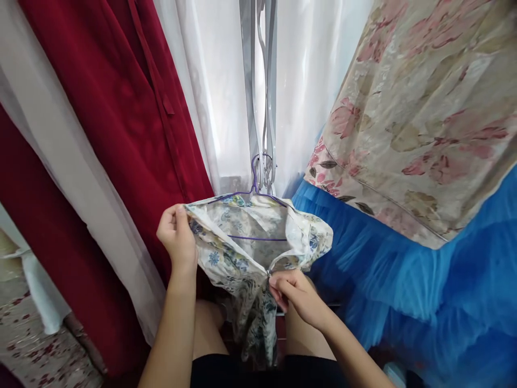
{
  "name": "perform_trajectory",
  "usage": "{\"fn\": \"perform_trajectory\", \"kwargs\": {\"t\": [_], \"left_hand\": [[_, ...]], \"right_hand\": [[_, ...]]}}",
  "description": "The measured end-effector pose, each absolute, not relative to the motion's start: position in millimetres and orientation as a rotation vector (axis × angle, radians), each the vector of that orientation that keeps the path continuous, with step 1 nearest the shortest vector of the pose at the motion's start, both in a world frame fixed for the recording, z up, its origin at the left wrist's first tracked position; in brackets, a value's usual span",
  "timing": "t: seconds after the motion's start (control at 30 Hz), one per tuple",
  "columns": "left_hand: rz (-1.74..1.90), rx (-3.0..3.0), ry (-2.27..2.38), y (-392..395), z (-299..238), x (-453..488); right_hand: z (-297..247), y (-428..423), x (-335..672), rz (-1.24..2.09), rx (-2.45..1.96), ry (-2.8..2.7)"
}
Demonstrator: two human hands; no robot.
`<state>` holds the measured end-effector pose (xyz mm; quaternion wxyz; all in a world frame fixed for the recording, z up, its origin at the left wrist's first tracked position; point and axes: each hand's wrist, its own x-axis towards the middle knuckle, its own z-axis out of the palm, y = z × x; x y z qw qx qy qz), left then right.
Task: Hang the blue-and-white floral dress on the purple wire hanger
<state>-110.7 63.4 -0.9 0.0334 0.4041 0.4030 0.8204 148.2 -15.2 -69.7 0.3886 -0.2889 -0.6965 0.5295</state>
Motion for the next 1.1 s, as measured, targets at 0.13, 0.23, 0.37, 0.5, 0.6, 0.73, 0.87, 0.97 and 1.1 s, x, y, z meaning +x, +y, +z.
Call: {"fn": "perform_trajectory", "kwargs": {"t": [0.13,0.23,0.37,0.5,0.6,0.73,0.87,0.97,1.1], "left_hand": [[2.624,0.961,1.296,110.8,-43.5,-149.0],[2.523,1.068,1.336,129.8,-56.2,-154.0],[2.26,1.081,1.281,136.4,-53.1,-153.5],[2.301,1.34,1.443,141.5,-45.7,-158.7],[2.145,1.341,1.309,147.5,-41.0,-160.0],[1.993,0.947,1.133,148.2,-40.3,-158.3],[2.048,0.93,1.206,146.1,-45.6,-159.9],[2.105,1.089,1.143,150.0,-51.5,-157.0],[2.046,0.824,0.917,154.1,-65.3,-144.3]], "right_hand": [[-79.3,-26.6,138.9,1.446,-0.729,-1.768],[-85.5,-25.5,132.9,1.494,-0.715,-1.735],[-89.7,-25.0,130.9,1.525,-0.734,-1.654],[-85.8,-29.5,128.9,1.542,-0.745,-1.751],[-84.8,-28.5,125.6,1.539,-0.758,-1.793],[-92.4,-22.5,121.3,1.574,-0.728,-1.795],[-102.4,-22.7,121.2,1.577,-0.733,-1.784],[-107.1,-25.3,121.9,1.565,-0.749,-1.77],[-111.1,-27.6,123.6,1.553,-0.762,-1.763]]}}
